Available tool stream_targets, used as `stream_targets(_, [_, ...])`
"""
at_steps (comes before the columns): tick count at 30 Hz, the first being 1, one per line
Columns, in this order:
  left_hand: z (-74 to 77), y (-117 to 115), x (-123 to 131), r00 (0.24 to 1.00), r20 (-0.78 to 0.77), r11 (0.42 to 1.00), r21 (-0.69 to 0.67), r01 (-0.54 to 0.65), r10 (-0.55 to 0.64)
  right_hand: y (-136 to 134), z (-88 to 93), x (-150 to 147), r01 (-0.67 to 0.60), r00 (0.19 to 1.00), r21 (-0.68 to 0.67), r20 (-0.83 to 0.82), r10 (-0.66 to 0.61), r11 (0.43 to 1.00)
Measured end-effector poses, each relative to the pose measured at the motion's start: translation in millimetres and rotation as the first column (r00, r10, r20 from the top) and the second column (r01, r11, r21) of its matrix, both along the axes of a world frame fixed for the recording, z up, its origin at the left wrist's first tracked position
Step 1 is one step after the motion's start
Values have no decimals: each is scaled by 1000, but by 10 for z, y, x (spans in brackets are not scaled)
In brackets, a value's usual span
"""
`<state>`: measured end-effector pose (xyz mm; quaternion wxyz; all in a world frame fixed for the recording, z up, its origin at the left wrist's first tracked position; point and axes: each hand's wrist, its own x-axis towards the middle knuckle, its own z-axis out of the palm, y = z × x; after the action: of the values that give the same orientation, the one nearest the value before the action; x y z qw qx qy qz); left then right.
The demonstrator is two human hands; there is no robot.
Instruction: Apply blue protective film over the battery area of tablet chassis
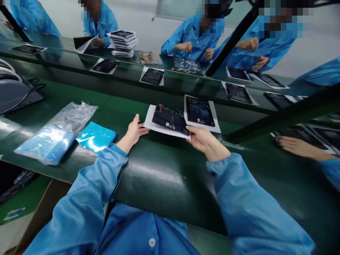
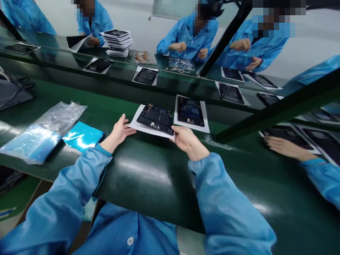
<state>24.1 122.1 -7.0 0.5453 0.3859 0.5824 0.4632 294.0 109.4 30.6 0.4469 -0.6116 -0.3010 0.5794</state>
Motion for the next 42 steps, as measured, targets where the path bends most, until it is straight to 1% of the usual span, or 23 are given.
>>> stream_targets(3, [91, -272, -12, 984, 84, 985, -55, 164, -159, -708, -77, 153, -97, 995, -18, 22, 98, 995])
stream_targets(5, [113, -513, -17, 963, 97, 964, -71, 257, -250, -1158, -162, 231, -150, 988, -35, 41, 151, 988])
stream_targets(7, [106, -757, -23, 942, 78, 938, -92, 334, -328, -1535, -258, 296, -198, 977, -60, 69, 202, 978])
stream_targets(10, [66, -1059, -31, 910, 3, 902, -134, 411, -414, -1913, -374, 385, -257, 957, -99, 116, 267, 961])
stream_targets(11, [53, -1131, -35, 899, -35, 892, -146, 428, -437, -1992, -396, 411, -284, 940, -104, 163, 298, 953])
stream_targets(13, [39, -1225, -45, 870, -131, 876, -163, 454, -475, -2103, -412, 451, -345, 869, -91, 345, 354, 934])
stream_targets(15, [55, -1259, -59, 826, -255, 865, -169, 473, -502, -2179, -401, 466, -390, 751, -62, 556, 357, 919])
stream_targets(16, [76, -1259, -65, 797, -329, 861, -167, 479, -507, -2212, -391, 464, -404, 698, -48, 630, 342, 914])
stream_targets(18, [137, -1243, -74, 721, -492, 864, -151, 481, -488, -2269, -373, 448, -425, 639, -37, 695, 329, 904])
stream_targets(21, [241, -1222, -60, 584, -722, 886, -88, 455, -371, -2310, -367, 414, -456, 566, -22, 764, 309, 890])
stream_targets(24, [310, -1206, -24, 458, -854, 897, -22, 441, -246, -2268, -378, 383, -435, 515, 41, 831, 211, 900])
stream_targets(27, [346, -1136, -34, 362, -915, 897, -1, 442, -180, -2170, -382, 351, -436, 497, 84, 853, 162, 896])
stream_targets(29, [379, -1049, -129, 317, -940, 910, 14, 415, -130, -2107, -372, 331, -447, 500, 107, 853, 148, 888])
stream_targets(30, [404, -1003, -217, 297, -950, 920, 27, 391, -99, -2083, -363, 321, -451, 506, 119, 850, 143, 885])
stream_targets(32, [470, -928, -474, 263, -964, 943, 61, 327, -29, -2056, -343, 296, -460, 531, 143, 835, 143, 876])
stream_targets(34, [541, -894, -807, 235, -972, 964, 90, 251, 29, -2051, -320, 253, -475, 567, 168, 810, 154, 864])
stream_targets(36, [581, -895, -1146, 209, -976, 982, 90, 168, 53, -2050, -298, 179, -502, 604, 203, 778, 172, 841])
stream_targets(37, [580, -898, -1296, 213, -976, 986, 69, 149, 36, -2044, -288, 130, -518, 620, 226, 764, 180, 825])
stream_targets(39, [541, -894, -1528, 248, -968, 991, -5, 137, -39, -2016, -269, 17, -547, 641, 275, 745, 185, 791])
stream_targets(42, [460, -858, -1710, 334, -932, 982, -86, 167, -139, -1961, -234, -156, -570, 649, 321, 740, 176, 756])
